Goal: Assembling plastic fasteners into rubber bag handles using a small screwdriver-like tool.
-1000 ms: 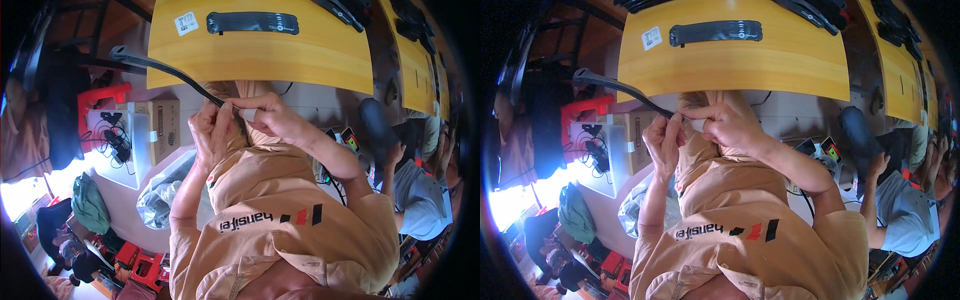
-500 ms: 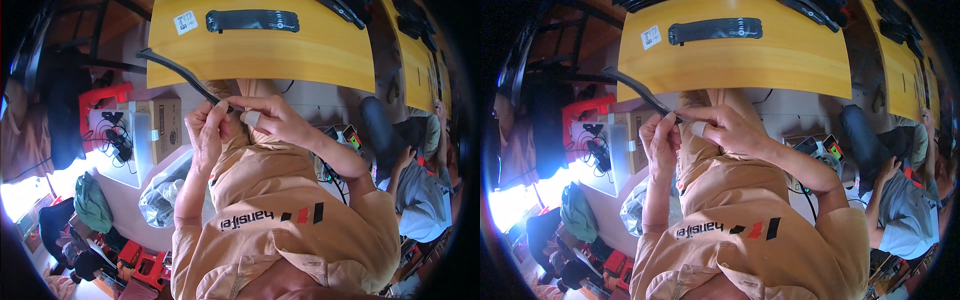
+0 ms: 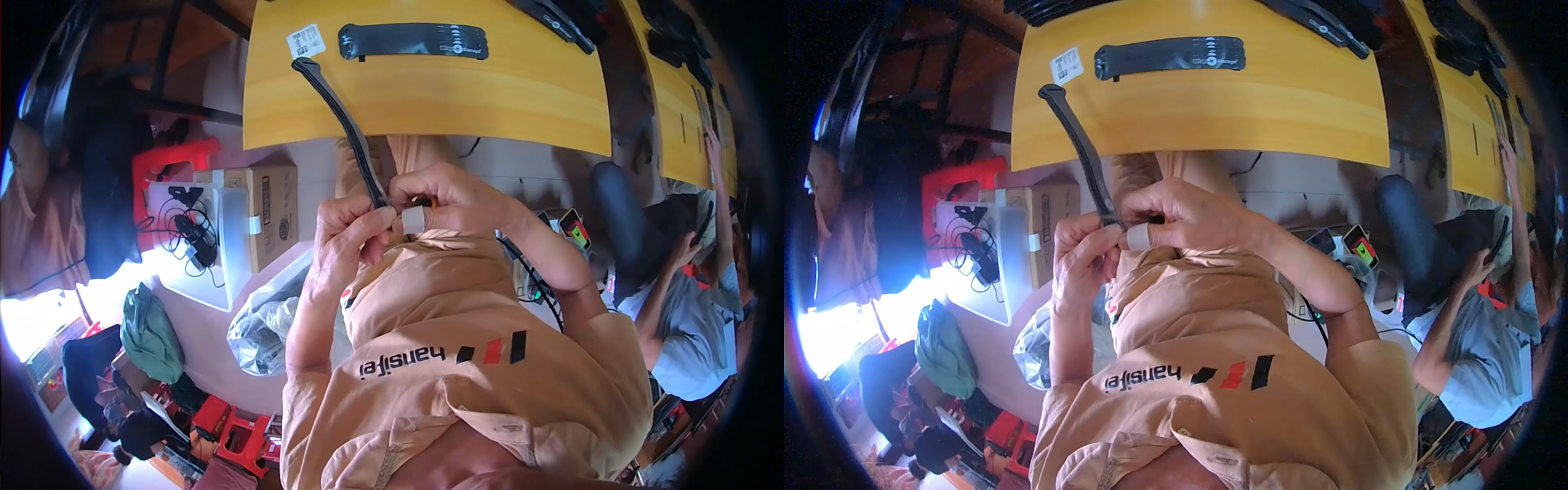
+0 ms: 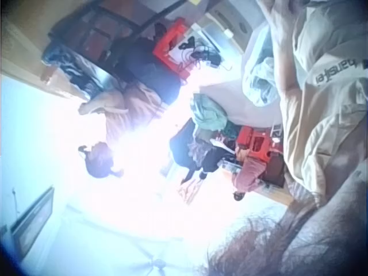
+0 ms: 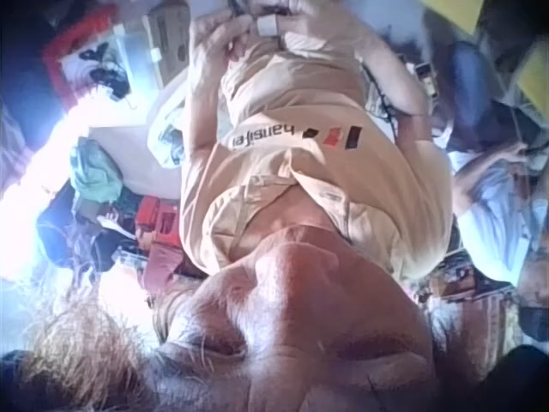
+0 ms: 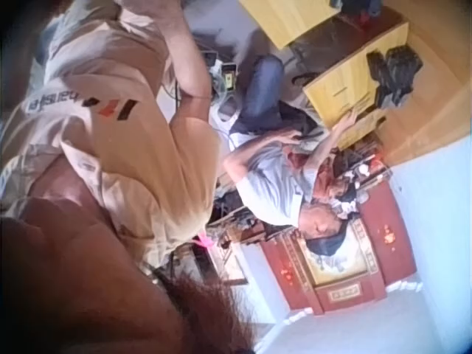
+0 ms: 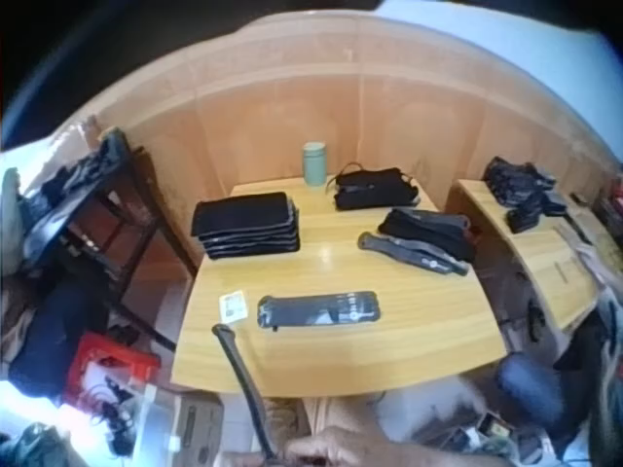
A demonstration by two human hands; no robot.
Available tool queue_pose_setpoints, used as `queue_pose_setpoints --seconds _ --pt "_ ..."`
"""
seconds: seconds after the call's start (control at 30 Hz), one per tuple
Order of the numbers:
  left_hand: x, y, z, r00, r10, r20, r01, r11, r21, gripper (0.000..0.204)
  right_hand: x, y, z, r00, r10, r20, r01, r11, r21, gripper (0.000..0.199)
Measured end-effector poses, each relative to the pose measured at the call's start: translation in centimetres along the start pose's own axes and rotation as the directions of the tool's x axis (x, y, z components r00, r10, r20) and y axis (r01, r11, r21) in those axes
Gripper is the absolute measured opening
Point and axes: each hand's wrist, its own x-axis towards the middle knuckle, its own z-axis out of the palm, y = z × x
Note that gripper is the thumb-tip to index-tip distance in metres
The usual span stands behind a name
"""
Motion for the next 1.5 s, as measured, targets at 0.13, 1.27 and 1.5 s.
queue_pose_setpoints --seconds 0.13,1.27,1.5 --pt "-0.8 0.0 -0.3 0.998 0.03 0.051 -0.029 0.999 -0.034 0.025 -0.5 -1.3 0.6 0.998 -0.049 0.03 0.049 0.999 0.015 0.015" --pt "-1.0 -0.8 0.5 0.993 0.049 0.105 -0.069 0.978 0.196 0.034 -1.7 -0.3 2.0 0.999 0.023 -0.047 -0.017 0.992 0.127 0.012" --pt "-2.4 -0.6 0.7 0.988 0.048 0.148 -0.039 0.997 -0.066 0.03 -1.7 -0.5 3.0 0.999 0.027 -0.041 -0.011 0.934 0.357 0.016"
